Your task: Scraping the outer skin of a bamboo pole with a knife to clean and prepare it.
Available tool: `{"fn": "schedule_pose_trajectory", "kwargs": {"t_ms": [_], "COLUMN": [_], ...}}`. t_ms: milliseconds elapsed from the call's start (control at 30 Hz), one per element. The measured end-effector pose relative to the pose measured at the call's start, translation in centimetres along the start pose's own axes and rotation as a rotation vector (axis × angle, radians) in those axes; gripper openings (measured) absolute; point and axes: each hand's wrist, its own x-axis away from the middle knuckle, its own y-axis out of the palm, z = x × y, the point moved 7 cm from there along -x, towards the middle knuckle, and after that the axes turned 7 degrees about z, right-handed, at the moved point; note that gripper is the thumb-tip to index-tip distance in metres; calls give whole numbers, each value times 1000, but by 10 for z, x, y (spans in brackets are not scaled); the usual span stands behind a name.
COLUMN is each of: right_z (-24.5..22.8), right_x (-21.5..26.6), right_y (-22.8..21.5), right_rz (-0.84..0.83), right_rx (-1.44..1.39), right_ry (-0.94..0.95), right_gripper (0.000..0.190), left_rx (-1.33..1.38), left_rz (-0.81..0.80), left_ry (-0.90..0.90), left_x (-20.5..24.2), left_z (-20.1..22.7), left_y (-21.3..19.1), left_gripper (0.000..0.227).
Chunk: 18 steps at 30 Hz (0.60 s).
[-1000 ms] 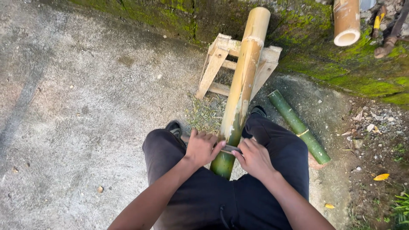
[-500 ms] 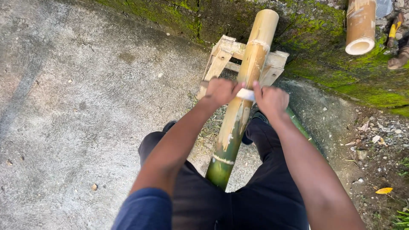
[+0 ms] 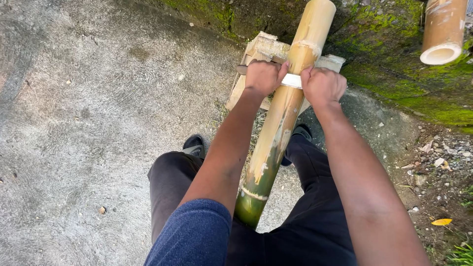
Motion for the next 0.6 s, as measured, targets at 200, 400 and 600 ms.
{"fn": "schedule_pose_trajectory", "kwargs": {"t_ms": [200, 400, 600], "right_z": [-10, -25, -33], "right_x": [26, 49, 59], "right_y": [-11, -27, -37], "right_rz": [96, 175, 177], "right_rx": [-29, -37, -44], "right_ry": [-18, -60, -65], "right_gripper": [45, 42, 39], "left_rx": [11, 119, 166], "left_rz": [102, 322, 380], "left_ry": [72, 113, 77], "left_x": [29, 63, 80], "left_z": [3, 5, 6], "left_y": [-8, -32, -42], "left_gripper": [59, 50, 49]}}
